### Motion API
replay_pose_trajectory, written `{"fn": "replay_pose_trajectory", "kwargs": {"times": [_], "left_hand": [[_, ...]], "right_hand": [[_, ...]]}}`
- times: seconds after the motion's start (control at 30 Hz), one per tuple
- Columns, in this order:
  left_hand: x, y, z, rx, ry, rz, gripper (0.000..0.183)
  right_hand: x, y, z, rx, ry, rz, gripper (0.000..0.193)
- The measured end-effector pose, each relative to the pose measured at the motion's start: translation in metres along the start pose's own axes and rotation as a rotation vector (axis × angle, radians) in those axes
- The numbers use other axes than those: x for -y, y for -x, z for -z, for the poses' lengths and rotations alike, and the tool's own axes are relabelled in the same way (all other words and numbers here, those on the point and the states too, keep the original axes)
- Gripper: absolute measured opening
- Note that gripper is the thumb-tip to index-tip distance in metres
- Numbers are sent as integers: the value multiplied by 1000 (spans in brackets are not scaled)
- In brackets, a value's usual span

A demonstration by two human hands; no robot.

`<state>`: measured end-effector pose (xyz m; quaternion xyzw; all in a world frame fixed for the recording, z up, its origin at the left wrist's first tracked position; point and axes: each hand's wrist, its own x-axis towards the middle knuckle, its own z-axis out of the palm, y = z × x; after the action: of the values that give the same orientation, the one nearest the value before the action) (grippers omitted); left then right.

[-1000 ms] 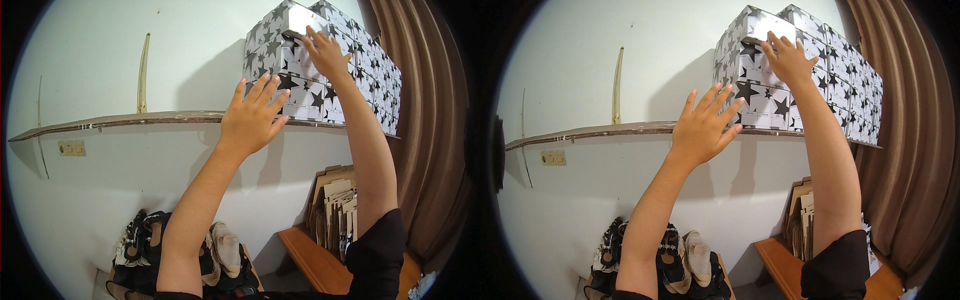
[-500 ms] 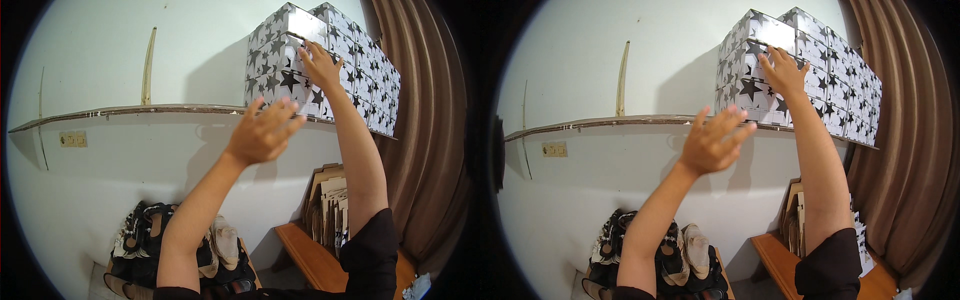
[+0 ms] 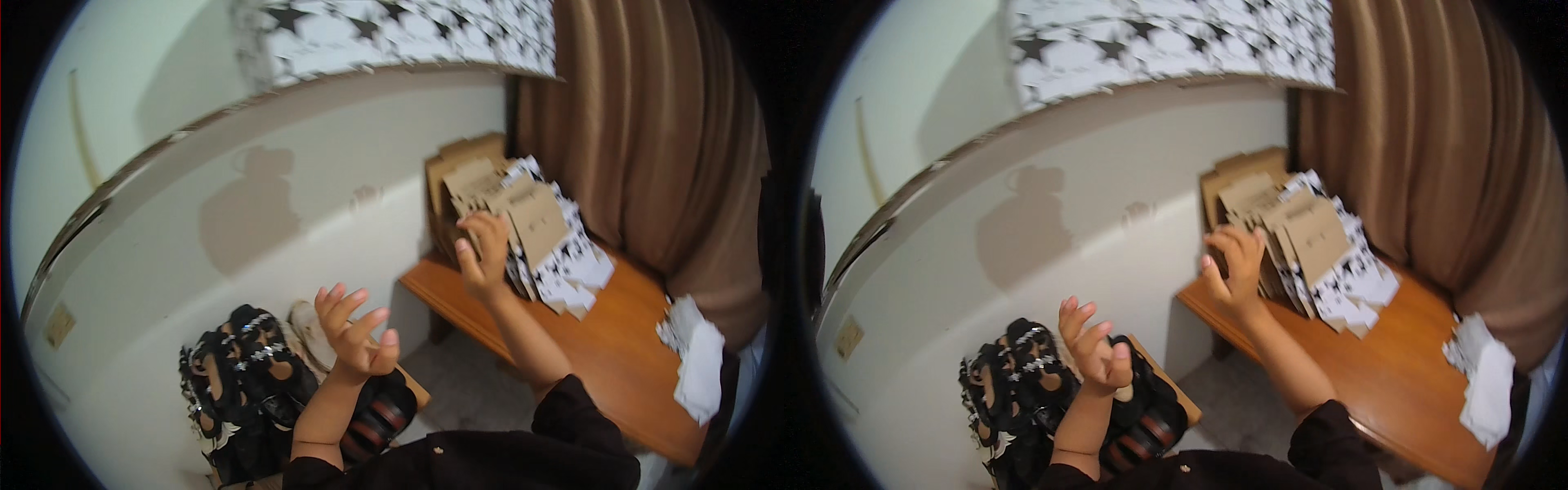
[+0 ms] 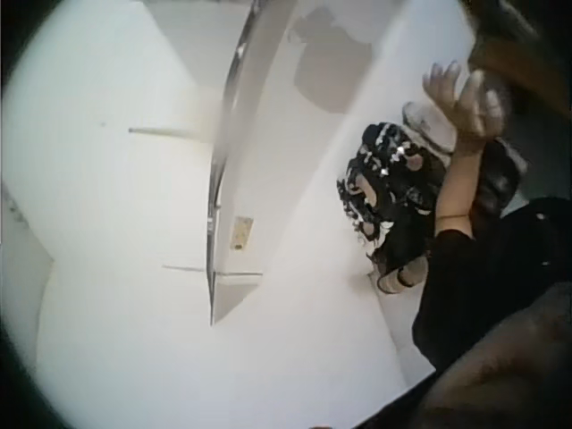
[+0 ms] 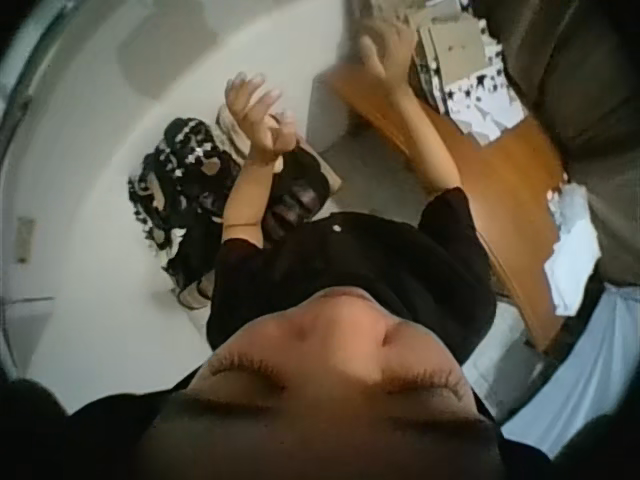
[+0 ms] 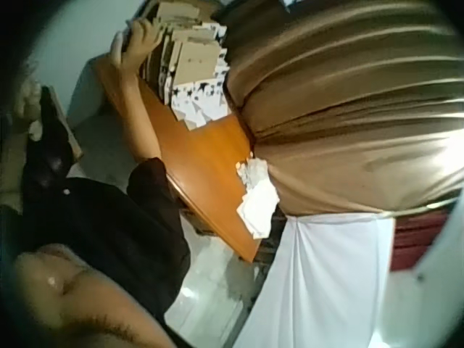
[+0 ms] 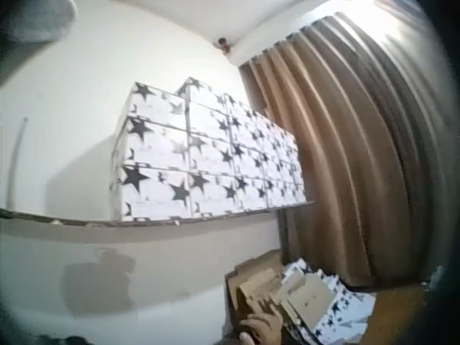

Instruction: Assembling flat cardboard shoe boxes and placing them on a storage shelf.

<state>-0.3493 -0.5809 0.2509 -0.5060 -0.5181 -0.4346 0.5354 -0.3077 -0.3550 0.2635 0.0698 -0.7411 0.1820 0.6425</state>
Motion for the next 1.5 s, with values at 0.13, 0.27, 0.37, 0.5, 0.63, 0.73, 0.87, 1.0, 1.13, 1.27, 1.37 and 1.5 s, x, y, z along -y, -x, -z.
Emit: {"fn": "replay_pose_trajectory", "kwargs": {"times": [0.13, 0.27, 0.37, 0.5, 0.63, 0.73, 0.87, 1.0, 1.13, 1.27, 1.37, 1.5], "left_hand": [[-24, 81, -48, 15, 305, 456, 28], [-63, 135, -108, 245, 432, 764, 29], [-84, 169, -158, 465, 536, 805, 32], [-100, 185, -237, 756, 484, 777, 36], [-121, 214, -314, 1092, 340, 633, 40], [-128, 267, -369, 1216, 233, 237, 44], [-130, 285, -441, 1339, 32, -216, 56], [-110, 318, -513, 1225, -90, -399, 56], [-92, 308, -558, 1319, -170, -532, 56], [-82, 289, -567, 1430, -53, -610, 50], [-78, 248, -566, 1127, 323, -437, 42], [-64, 147, -567, 690, 466, -159, 22]], "right_hand": [[-48, 159, 36, 18, 99, -523, 19], [-78, 250, 108, 72, 295, -749, 20], [-111, 277, 156, 24, 396, -844, 21], [-158, 290, 190, 148, 526, -1010, 26], [-213, 321, 207, 474, 650, -1061, 42], [-240, 324, 218, 632, 745, -987, 48], [-262, 323, 243, 626, 693, -1002, 48], [-263, 331, 257, 800, 666, -1105, 47], [-262, 356, 265, 834, 609, -1040, 48], [-258, 351, 269, 703, 540, -1125, 43], [-246, 328, 281, 486, 522, -1150, 35], [-223, 302, 309, -47, 767, -993, 21]]}}
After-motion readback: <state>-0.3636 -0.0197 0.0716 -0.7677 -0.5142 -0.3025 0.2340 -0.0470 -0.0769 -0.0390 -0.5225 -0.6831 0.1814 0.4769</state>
